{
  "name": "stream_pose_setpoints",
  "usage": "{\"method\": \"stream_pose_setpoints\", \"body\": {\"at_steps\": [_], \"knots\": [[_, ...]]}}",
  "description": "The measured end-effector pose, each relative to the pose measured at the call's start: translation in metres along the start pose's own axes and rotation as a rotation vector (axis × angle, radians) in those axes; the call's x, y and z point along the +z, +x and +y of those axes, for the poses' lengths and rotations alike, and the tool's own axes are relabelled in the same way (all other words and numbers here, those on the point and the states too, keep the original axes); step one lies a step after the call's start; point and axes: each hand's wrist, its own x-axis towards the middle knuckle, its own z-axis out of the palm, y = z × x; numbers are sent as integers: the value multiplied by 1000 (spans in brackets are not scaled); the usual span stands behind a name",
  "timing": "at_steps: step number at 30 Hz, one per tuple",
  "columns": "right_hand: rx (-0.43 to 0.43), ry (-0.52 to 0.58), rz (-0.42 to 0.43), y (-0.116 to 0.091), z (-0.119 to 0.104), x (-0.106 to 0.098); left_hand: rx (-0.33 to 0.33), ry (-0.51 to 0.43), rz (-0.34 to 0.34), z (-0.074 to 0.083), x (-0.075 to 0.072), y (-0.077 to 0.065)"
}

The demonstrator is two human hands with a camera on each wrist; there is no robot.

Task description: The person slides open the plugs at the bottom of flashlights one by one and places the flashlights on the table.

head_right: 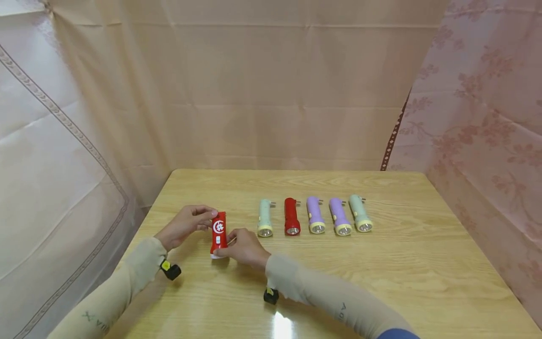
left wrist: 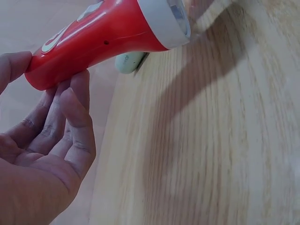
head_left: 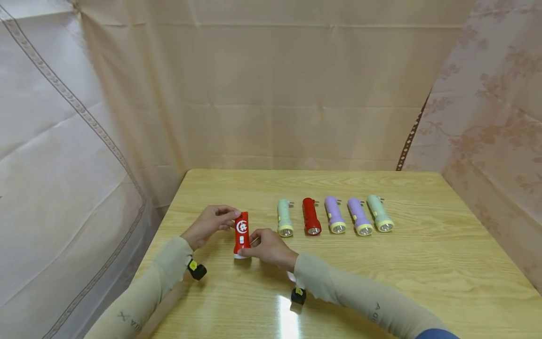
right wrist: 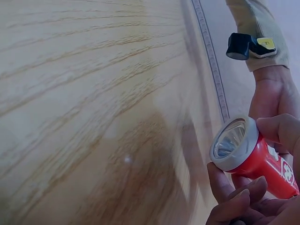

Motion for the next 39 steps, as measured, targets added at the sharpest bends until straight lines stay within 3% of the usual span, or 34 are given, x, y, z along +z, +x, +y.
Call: {"method": "stream_pose_setpoints", "body": {"at_steps": [8, 19, 39], "knots": [[11, -16, 11, 2, 7, 1, -8, -8, -6, -1, 5, -3], [-8, -52, 46, 5, 13, -1, 39, -14, -23, -1, 7, -6], [-111, -84, 139, 11, 17, -1, 257, 87, -121, -3, 7, -13]]}}
